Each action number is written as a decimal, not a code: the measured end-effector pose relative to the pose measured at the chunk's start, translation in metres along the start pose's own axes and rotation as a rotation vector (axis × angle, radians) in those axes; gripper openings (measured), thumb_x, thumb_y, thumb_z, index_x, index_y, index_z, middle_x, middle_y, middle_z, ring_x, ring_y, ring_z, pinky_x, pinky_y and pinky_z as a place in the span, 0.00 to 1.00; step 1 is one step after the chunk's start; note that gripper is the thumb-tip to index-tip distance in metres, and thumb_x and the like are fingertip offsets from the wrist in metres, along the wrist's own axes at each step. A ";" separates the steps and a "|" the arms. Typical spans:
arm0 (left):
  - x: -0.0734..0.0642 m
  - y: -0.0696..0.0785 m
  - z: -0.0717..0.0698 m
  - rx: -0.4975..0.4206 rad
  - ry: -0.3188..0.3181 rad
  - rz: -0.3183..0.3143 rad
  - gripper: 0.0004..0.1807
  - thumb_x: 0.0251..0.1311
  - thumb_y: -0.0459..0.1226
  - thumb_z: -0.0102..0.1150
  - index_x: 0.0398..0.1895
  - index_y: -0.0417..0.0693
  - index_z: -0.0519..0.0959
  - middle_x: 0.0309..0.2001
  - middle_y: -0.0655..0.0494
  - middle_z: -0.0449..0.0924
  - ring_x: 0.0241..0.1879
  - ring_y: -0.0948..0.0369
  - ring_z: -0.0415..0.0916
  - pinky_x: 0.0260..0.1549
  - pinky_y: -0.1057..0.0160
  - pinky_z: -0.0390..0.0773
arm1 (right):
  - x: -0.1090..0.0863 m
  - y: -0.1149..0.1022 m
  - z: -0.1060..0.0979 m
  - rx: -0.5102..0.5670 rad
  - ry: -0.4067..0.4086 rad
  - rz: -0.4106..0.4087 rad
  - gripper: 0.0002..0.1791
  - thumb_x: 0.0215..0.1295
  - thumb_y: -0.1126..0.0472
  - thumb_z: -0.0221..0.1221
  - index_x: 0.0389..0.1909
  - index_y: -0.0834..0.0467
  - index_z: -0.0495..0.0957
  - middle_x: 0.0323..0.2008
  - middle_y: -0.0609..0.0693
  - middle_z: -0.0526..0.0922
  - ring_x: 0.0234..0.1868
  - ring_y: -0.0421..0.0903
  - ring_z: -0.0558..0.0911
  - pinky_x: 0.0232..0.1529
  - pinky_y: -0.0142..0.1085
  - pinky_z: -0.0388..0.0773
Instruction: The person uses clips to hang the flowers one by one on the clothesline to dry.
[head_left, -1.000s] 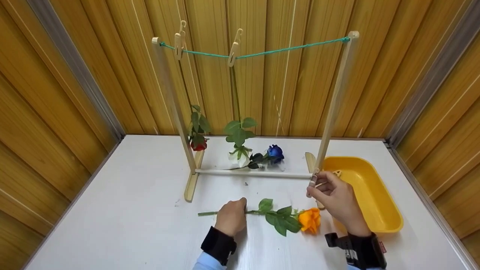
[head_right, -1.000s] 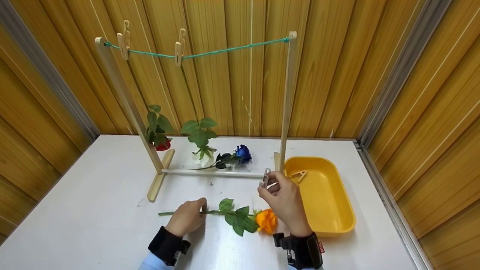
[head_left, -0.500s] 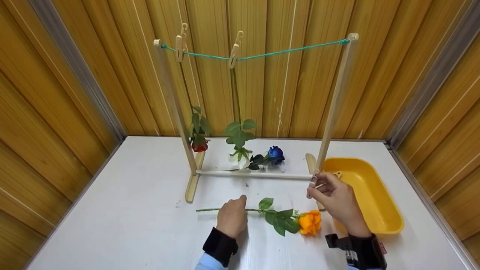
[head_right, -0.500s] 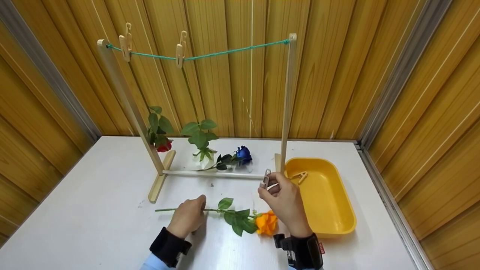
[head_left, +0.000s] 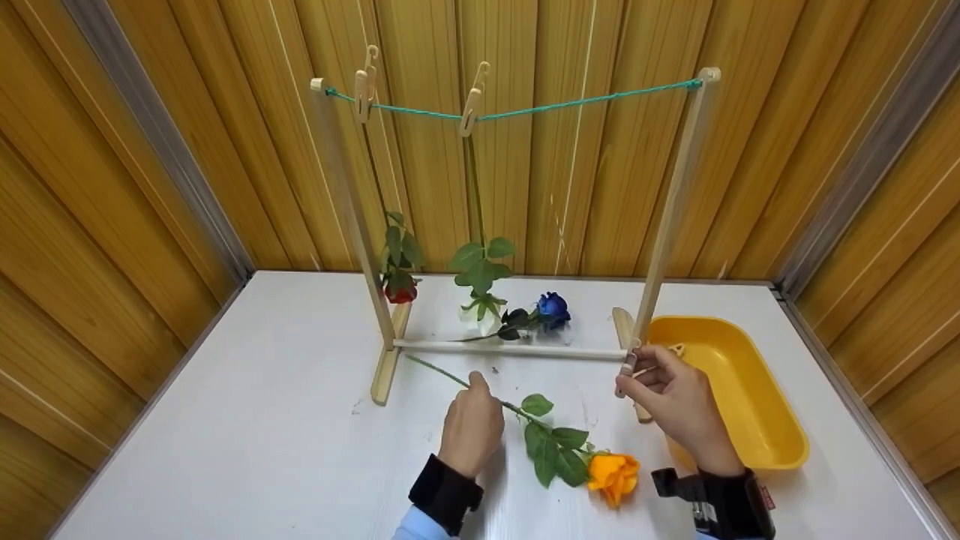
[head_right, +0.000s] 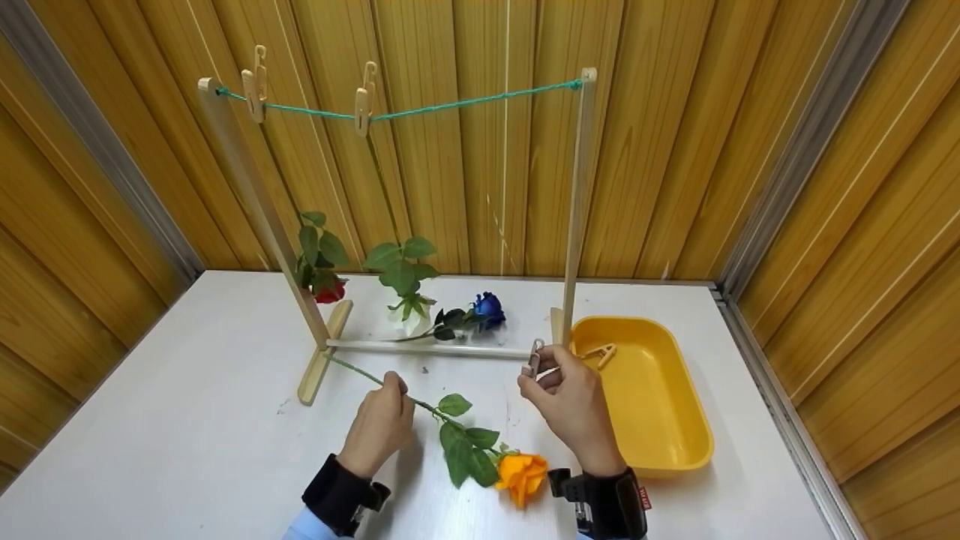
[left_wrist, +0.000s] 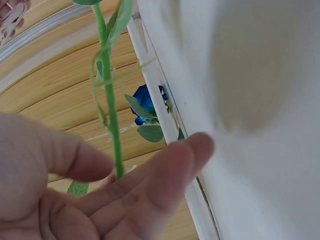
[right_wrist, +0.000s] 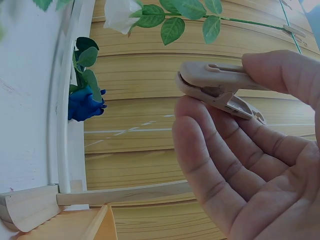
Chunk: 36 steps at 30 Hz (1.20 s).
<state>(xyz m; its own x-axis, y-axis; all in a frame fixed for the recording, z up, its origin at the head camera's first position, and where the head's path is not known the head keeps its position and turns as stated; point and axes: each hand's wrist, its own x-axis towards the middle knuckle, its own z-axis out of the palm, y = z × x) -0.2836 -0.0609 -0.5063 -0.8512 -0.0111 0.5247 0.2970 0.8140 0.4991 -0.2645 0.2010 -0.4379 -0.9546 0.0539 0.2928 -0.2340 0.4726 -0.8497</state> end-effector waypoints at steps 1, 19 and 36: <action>0.001 0.000 0.000 -0.037 0.012 -0.010 0.08 0.62 0.23 0.55 0.34 0.39 0.68 0.15 0.46 0.74 0.16 0.49 0.79 0.13 0.55 0.73 | 0.000 0.000 0.000 -0.001 0.000 0.003 0.16 0.64 0.67 0.70 0.51 0.65 0.80 0.38 0.54 0.87 0.31 0.38 0.84 0.34 0.27 0.81; 0.013 0.003 -0.002 -0.488 0.259 -0.008 0.12 0.68 0.25 0.60 0.40 0.41 0.65 0.29 0.50 0.84 0.25 0.61 0.84 0.23 0.66 0.80 | -0.001 0.000 0.000 0.015 0.008 -0.015 0.15 0.63 0.68 0.70 0.50 0.64 0.81 0.36 0.53 0.87 0.30 0.39 0.84 0.31 0.28 0.80; 0.025 0.024 -0.022 -0.611 0.217 0.034 0.18 0.64 0.22 0.62 0.52 0.33 0.66 0.32 0.46 0.86 0.29 0.56 0.87 0.29 0.65 0.85 | -0.002 -0.001 -0.002 0.067 0.057 -0.045 0.14 0.62 0.70 0.70 0.47 0.65 0.81 0.37 0.55 0.86 0.33 0.39 0.84 0.37 0.27 0.82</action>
<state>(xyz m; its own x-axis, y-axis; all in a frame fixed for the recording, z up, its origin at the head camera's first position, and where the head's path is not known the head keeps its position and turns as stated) -0.2884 -0.0544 -0.4657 -0.7493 -0.1604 0.6426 0.5695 0.3392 0.7487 -0.2616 0.2023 -0.4365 -0.9314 0.0845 0.3542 -0.2902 0.4155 -0.8621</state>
